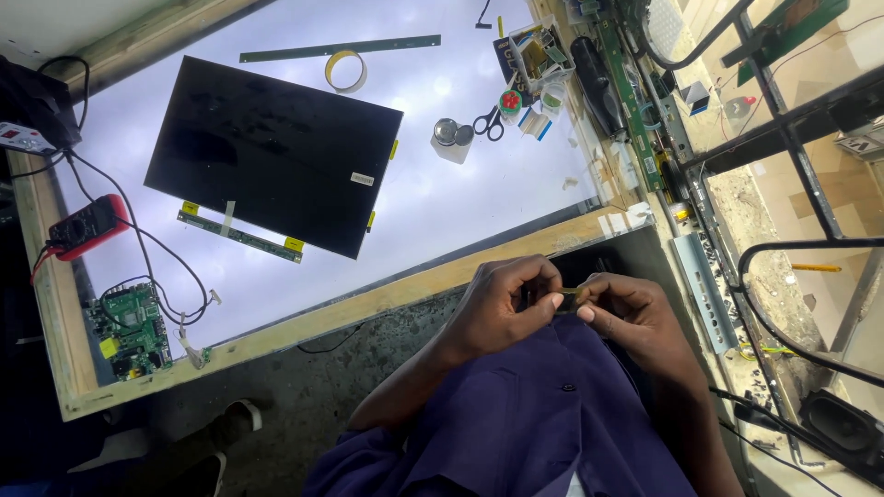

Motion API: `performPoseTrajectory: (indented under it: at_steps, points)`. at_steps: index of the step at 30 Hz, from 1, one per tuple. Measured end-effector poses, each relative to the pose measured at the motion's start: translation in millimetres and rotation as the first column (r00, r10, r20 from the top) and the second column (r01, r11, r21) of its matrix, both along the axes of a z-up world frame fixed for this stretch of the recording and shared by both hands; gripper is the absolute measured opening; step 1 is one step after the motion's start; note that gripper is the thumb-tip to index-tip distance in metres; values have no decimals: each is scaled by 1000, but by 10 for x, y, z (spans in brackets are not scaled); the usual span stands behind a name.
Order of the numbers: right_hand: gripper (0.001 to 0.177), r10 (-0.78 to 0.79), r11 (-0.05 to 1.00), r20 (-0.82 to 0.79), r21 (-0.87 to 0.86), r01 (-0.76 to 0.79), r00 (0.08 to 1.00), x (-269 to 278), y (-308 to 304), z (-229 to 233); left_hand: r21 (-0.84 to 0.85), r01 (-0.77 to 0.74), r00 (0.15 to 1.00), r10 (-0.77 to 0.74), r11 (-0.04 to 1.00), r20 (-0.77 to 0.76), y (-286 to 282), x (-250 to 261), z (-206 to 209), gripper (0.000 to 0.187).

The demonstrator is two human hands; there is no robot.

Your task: Applying adhesive tape to a screen component and assembling a television unit in a workshop.

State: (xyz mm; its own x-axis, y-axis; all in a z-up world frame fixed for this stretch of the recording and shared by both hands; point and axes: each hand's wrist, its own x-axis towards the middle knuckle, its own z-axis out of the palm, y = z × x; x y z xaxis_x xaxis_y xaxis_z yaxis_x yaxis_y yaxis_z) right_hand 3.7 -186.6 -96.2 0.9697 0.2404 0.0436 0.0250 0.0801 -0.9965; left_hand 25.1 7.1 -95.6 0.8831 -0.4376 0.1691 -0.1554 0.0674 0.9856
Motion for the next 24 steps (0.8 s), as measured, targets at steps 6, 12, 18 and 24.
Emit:
performPoseTrajectory:
  at_steps: [6,12,18,24]
  points:
    - [20,-232,955,-288,-249,161,929,309,-96,-971,526,-412,894,219,744,390,55,390,-838,8]
    - [12,-325,692,218,-609,388,920,1079,-105,-1873,720,-577,760,-69,387,646,-177,1071,-2066,8]
    - [30,-97,595,563,-629,501,821,1680,-105,-2489,682,-494,777,-78,539,624,-135,1523,-2546,21]
    - [19,23,555,555,-698,452,831,1586,-142,-2791,471,-165,769,-186,867,612,424,1850,-2906,10]
